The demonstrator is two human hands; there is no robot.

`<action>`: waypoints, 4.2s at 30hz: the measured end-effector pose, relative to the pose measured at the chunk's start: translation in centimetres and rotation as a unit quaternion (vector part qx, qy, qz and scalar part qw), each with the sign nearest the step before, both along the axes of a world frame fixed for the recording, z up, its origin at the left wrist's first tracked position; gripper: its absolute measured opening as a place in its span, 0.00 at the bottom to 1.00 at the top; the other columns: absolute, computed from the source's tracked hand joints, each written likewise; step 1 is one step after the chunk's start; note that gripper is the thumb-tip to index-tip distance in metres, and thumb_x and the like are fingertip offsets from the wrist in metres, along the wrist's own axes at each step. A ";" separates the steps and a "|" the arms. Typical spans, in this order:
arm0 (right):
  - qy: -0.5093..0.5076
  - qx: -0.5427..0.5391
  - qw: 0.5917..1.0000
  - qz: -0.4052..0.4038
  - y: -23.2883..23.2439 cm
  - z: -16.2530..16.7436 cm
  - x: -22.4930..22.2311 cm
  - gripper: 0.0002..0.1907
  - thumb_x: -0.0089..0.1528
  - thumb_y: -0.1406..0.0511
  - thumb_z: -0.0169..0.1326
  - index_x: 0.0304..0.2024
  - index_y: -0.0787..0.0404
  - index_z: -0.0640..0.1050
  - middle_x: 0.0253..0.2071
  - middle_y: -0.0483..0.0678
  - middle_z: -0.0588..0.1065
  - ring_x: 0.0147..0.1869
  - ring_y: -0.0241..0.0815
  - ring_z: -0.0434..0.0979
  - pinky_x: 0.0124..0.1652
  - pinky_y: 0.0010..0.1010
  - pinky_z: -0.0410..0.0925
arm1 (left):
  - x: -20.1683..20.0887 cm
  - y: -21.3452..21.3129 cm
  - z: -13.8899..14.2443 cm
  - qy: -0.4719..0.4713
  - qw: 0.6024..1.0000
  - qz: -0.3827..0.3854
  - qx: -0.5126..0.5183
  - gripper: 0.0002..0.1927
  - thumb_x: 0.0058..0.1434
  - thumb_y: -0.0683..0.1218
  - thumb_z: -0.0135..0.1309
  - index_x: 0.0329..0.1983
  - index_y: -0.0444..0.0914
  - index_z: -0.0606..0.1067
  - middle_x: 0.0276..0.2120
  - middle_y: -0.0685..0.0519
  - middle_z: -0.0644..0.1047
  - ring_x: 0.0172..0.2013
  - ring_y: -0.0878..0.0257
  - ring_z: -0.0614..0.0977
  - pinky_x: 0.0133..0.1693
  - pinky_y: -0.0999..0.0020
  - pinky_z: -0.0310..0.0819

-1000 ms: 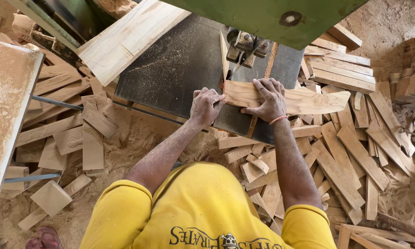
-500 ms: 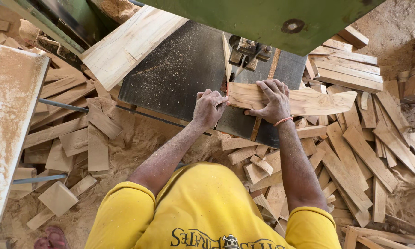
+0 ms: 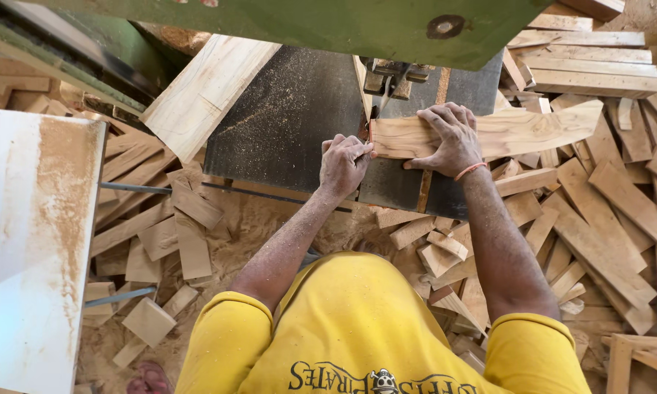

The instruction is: The person places a long wooden board on a bandsaw table and guides it through the blade, cutting it into curved pieces. They reposition and turn the board repeatedly to make successive cuts, then pick up another board and continue cutting.

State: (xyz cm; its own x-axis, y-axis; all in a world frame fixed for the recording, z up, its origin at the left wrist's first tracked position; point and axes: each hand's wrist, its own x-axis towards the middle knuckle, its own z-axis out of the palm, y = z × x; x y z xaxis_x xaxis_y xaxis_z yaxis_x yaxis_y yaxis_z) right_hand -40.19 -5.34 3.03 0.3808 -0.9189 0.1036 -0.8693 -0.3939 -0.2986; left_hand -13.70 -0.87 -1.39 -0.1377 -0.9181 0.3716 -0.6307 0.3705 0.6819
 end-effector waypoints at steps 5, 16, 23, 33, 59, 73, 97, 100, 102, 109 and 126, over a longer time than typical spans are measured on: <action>0.003 0.000 1.000 -0.004 -0.3 -0.4 -0.1 0.58 0.33 0.41 0.76 0.64 0.51 0.75 0.64 0.45 0.70 0.75 0.51 0.58 0.74 0.48 0.46 | 0.0 -0.2 0.0 0.009 1.000 0.005 -0.011 0.06 0.64 0.50 0.63 0.38 0.45 0.85 0.30 0.63 0.80 0.37 0.67 0.76 0.49 0.66 0.63; 0.000 -0.007 1.000 0.000 -0.2 -0.8 -0.2 0.59 0.33 0.38 0.74 0.64 0.52 0.76 0.63 0.46 0.71 0.74 0.52 0.57 0.74 0.48 0.47 | 0.2 -0.1 0.2 0.007 1.000 -0.004 -0.013 0.05 0.65 0.48 0.62 0.38 0.43 0.85 0.30 0.62 0.80 0.37 0.66 0.76 0.49 0.66 0.63; 0.005 -0.006 1.000 -0.004 -1.0 -0.9 0.0 0.61 0.31 0.36 0.74 0.64 0.52 0.77 0.63 0.47 0.70 0.74 0.53 0.57 0.73 0.49 0.46 | 0.0 -0.8 -0.3 0.004 1.000 0.000 -0.005 0.07 0.64 0.50 0.63 0.38 0.43 0.84 0.30 0.62 0.80 0.37 0.66 0.76 0.48 0.65 0.63; 0.002 -0.007 1.000 -0.005 -1.5 -0.3 0.2 0.62 0.31 0.35 0.73 0.65 0.51 0.77 0.63 0.46 0.71 0.74 0.50 0.58 0.74 0.49 0.46 | 0.0 -1.5 -0.9 0.001 1.000 0.005 -0.010 0.09 0.64 0.50 0.63 0.41 0.42 0.85 0.31 0.61 0.80 0.37 0.65 0.76 0.49 0.64 0.62; 0.007 -0.016 1.000 -0.003 -2.1 0.3 0.8 0.65 0.30 0.30 0.69 0.66 0.52 0.76 0.64 0.49 0.70 0.74 0.54 0.56 0.73 0.50 0.47 | 0.0 -2.5 -0.5 -0.015 1.000 0.025 -0.004 0.10 0.62 0.52 0.65 0.41 0.43 0.85 0.31 0.62 0.80 0.38 0.66 0.75 0.50 0.65 0.61; 0.012 0.003 1.000 -0.023 -2.6 1.2 1.5 0.65 0.29 0.31 0.70 0.66 0.47 0.75 0.65 0.46 0.70 0.76 0.53 0.55 0.74 0.50 0.45 | 3.5 0.6 -2.7 -0.026 0.995 0.090 -0.043 0.08 0.63 0.52 0.67 0.36 0.44 0.83 0.32 0.60 0.81 0.35 0.67 0.75 0.49 0.63 0.59; -0.022 0.009 0.999 -0.037 -4.4 1.5 1.3 0.60 0.33 0.36 0.73 0.65 0.53 0.77 0.65 0.50 0.73 0.72 0.52 0.64 0.72 0.47 0.52 | 9.8 5.8 0.4 -0.075 0.973 0.194 -0.097 0.08 0.67 0.52 0.61 0.37 0.45 0.83 0.29 0.62 0.76 0.36 0.64 0.75 0.47 0.62 0.59; -0.017 0.010 0.999 -0.043 -4.6 2.0 1.6 0.61 0.33 0.36 0.73 0.64 0.55 0.77 0.64 0.51 0.73 0.72 0.54 0.63 0.72 0.47 0.51 | 9.8 5.6 0.5 -0.077 0.972 0.198 -0.098 0.08 0.67 0.52 0.61 0.37 0.45 0.82 0.29 0.62 0.76 0.35 0.64 0.75 0.47 0.62 0.59; -0.015 0.006 0.999 -0.049 -4.5 2.2 1.8 0.61 0.32 0.37 0.73 0.64 0.55 0.77 0.64 0.53 0.72 0.72 0.56 0.61 0.72 0.47 0.50 | 9.8 5.6 0.4 -0.080 0.972 0.200 -0.097 0.08 0.67 0.53 0.61 0.36 0.45 0.82 0.29 0.63 0.76 0.35 0.65 0.75 0.47 0.62 0.59; -0.010 0.011 0.999 -0.042 -4.7 3.3 2.2 0.62 0.32 0.37 0.73 0.65 0.54 0.76 0.65 0.50 0.72 0.73 0.56 0.59 0.72 0.49 0.48 | 9.6 5.7 0.1 -0.091 0.969 0.209 -0.097 0.08 0.68 0.53 0.60 0.37 0.45 0.83 0.29 0.62 0.76 0.35 0.64 0.75 0.47 0.61 0.59; -0.023 -0.071 0.988 -0.132 5.9 4.7 6.1 0.36 0.58 0.43 0.62 0.64 0.54 0.78 0.64 0.47 0.74 0.72 0.48 0.65 0.73 0.52 0.47 | 11.6 6.7 0.4 -0.063 0.985 0.105 -0.126 0.09 0.67 0.54 0.59 0.34 0.47 0.81 0.30 0.61 0.77 0.36 0.63 0.75 0.46 0.62 0.60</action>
